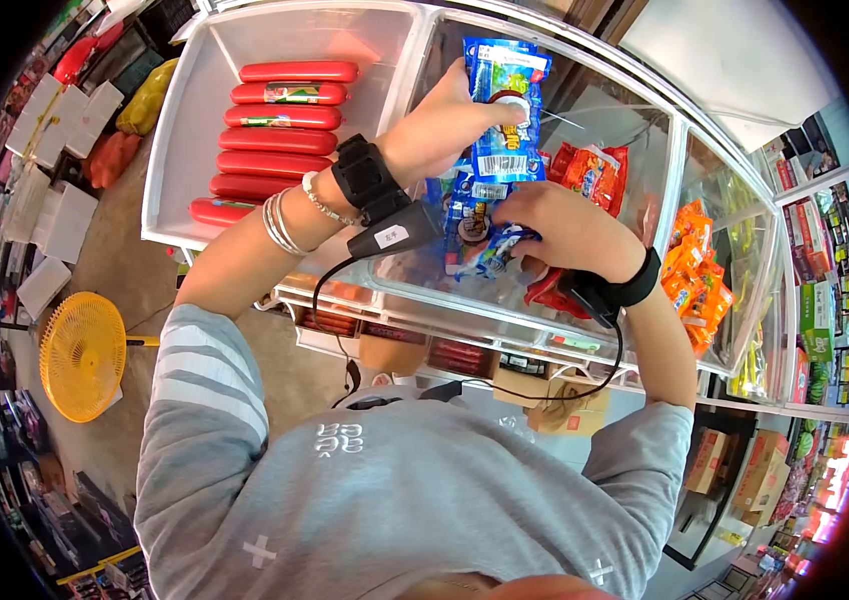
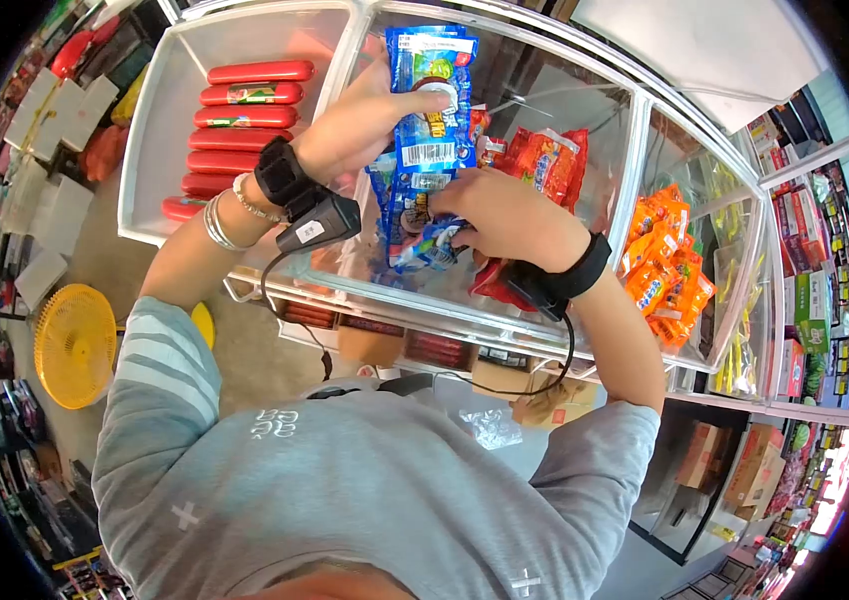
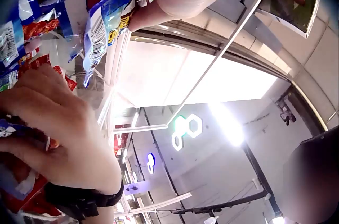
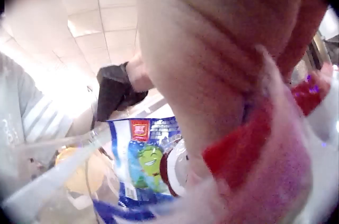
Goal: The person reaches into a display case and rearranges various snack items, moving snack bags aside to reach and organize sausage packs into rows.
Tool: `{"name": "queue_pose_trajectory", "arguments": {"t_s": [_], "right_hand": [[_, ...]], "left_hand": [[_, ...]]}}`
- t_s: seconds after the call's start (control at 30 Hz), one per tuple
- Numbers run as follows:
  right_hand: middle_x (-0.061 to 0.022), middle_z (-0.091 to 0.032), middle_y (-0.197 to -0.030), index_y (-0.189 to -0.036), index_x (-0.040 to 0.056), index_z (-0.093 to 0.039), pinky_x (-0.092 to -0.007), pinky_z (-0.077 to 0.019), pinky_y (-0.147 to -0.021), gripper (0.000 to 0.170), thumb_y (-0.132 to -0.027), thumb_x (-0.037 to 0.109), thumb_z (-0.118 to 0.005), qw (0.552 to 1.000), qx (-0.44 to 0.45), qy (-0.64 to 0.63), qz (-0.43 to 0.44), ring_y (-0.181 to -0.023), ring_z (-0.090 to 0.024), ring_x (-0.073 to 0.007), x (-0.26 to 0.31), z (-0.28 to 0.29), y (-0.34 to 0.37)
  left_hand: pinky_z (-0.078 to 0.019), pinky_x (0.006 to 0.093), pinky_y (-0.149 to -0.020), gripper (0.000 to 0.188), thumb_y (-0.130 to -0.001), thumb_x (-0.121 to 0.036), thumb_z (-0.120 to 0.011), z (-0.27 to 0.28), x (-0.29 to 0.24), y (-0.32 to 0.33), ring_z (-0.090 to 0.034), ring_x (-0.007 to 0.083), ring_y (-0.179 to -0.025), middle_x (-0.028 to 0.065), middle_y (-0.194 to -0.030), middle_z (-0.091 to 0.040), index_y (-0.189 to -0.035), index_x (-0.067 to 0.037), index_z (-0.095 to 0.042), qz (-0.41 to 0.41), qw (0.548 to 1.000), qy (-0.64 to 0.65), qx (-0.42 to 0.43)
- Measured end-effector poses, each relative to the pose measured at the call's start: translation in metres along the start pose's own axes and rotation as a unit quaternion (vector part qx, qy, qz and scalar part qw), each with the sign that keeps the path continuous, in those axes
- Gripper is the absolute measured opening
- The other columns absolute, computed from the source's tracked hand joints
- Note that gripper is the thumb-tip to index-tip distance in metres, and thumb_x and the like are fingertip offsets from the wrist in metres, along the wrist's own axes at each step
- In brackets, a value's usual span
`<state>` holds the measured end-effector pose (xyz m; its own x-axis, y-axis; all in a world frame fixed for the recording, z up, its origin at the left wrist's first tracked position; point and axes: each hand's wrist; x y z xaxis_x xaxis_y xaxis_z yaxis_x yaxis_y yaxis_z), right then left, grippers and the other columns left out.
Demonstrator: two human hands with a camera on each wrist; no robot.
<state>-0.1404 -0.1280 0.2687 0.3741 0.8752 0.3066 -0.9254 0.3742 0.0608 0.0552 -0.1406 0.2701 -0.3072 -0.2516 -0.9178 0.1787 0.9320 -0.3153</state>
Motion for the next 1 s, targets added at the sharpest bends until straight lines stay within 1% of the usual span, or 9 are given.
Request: {"name": "queue_pose_trajectory", "arguments": {"t_s": [0.17, 0.23, 0.27, 0.37, 0.47, 0.6, 0.67, 0.83, 1.0], "right_hand": [[-0.0167, -0.058, -0.084, -0.093, -0.0013, -0.058, -0.0374, -0.0457, -0.066, 0.027, -0.073, 0.011, -0.071, 0.982, -0.139, -0.085, 0.101, -0.076, -0.056, -0.0350, 0.006, 0.039, 0.015], [-0.0082, -0.064, -0.086, -0.100, -0.0008, -0.061, -0.0266, -0.0475, -0.072, 0.026, -0.079, 0.013, -0.071, 0.960, -0.145, -0.237, 0.046, -0.078, -0.061, -0.0152, 0.005, 0.056, 0.026], [-0.0029, -0.065, -0.092, -0.105, 0.0000, -0.062, -0.0230, -0.0473, -0.074, 0.026, -0.084, 0.013, -0.067, 0.905, -0.202, -0.375, -0.001, -0.083, -0.059, -0.0074, 0.007, 0.052, 0.029], [-0.0008, -0.064, -0.094, -0.110, 0.0012, -0.061, -0.0201, -0.0461, -0.071, 0.027, -0.088, 0.016, -0.063, 0.822, -0.352, -0.441, -0.082, -0.080, -0.056, -0.0039, 0.009, 0.049, 0.016], [0.0006, -0.063, -0.093, -0.111, 0.0009, -0.058, -0.0198, -0.0442, -0.069, 0.029, -0.091, 0.022, -0.059, 0.834, -0.340, -0.416, -0.126, -0.079, -0.054, -0.0032, -0.009, 0.030, 0.002], [-0.0092, -0.062, -0.079, -0.103, -0.0015, -0.053, -0.0238, -0.0468, -0.059, 0.045, -0.096, 0.042, -0.044, 0.904, -0.245, -0.276, -0.216, -0.068, -0.060, -0.0103, -0.006, 0.025, 0.002], [-0.0103, -0.061, -0.073, -0.100, -0.0023, -0.053, -0.0254, -0.0469, -0.053, 0.047, -0.096, 0.044, -0.041, 0.884, -0.224, -0.340, -0.231, -0.060, -0.060, -0.0133, 0.004, 0.026, 0.001], [-0.0109, -0.058, -0.059, -0.093, -0.0038, -0.051, -0.0273, -0.0446, -0.038, 0.052, -0.097, 0.046, -0.037, 0.844, -0.198, -0.422, -0.266, -0.043, -0.060, -0.0192, 0.022, 0.027, -0.002], [-0.0117, -0.058, -0.057, -0.091, -0.0044, -0.051, -0.0268, -0.0427, -0.036, 0.054, -0.098, 0.046, -0.031, 0.897, -0.220, -0.299, -0.241, -0.041, -0.059, -0.0196, 0.033, 0.025, 0.000]], "left_hand": [[-0.0537, 0.0363, -0.084, 0.040, -0.086, -0.004, -0.058, 0.001, 0.002, -0.003, -0.063, 0.0214, -0.093, 0.0119, -0.108, -0.059, -0.123, 0.001, -0.044, 0.012, 0.999, 0.029, -0.003], [-0.0537, 0.0355, -0.083, 0.040, -0.087, -0.005, -0.058, 0.002, 0.005, -0.005, -0.063, 0.0204, -0.093, 0.0121, -0.110, -0.058, -0.123, 0.001, -0.043, -0.040, 0.998, 0.045, 0.003], [-0.0512, 0.0330, -0.083, 0.050, -0.084, -0.005, -0.062, -0.002, -0.002, 0.000, -0.059, 0.0193, -0.097, 0.0142, -0.107, -0.056, -0.122, 0.003, -0.031, -0.037, 0.999, 0.035, -0.009], [-0.0494, 0.0304, -0.083, 0.054, -0.089, -0.010, -0.058, -0.010, -0.006, 0.008, -0.055, 0.0179, -0.102, 0.0160, -0.114, -0.051, -0.126, 0.004, -0.022, -0.082, 0.996, -0.036, 0.004], [-0.0433, 0.0308, -0.094, 0.043, -0.094, -0.010, -0.048, -0.020, -0.005, 0.018, -0.050, 0.0155, -0.111, 0.0120, -0.121, -0.048, -0.130, -0.001, -0.027, 0.004, 1.000, 0.002, -0.003], [-0.0436, 0.0291, -0.090, 0.037, -0.098, -0.024, -0.044, -0.021, 0.000, 0.015, -0.050, 0.0139, -0.106, 0.0104, -0.116, -0.050, -0.125, -0.001, -0.034, 0.052, 0.996, 0.022, -0.068], [-0.0426, 0.0284, -0.090, 0.041, -0.098, -0.033, -0.044, -0.018, 0.007, 0.014, -0.049, 0.0134, -0.105, 0.0102, -0.112, -0.051, -0.122, 0.000, -0.036, 0.032, 0.997, 0.025, -0.071], [-0.0422, 0.0274, -0.090, 0.062, -0.093, -0.043, -0.051, -0.026, -0.013, 0.024, -0.049, 0.0157, -0.106, 0.0140, -0.113, -0.049, -0.128, 0.003, -0.030, 0.029, 0.987, -0.149, -0.049], [-0.0458, 0.0292, -0.087, 0.072, -0.084, -0.036, -0.065, -0.023, -0.002, 0.019, -0.051, 0.0186, -0.108, 0.0135, -0.112, -0.050, -0.128, 0.005, -0.026, 0.036, 0.993, -0.107, -0.017]]}}
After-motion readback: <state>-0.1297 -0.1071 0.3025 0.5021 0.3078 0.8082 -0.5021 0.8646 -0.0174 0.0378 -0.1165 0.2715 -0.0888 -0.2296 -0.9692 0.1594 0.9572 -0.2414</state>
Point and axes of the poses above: each hand's wrist, its own y-axis away from the middle knuckle, its own z-axis out of the back of the hand, x = y × z
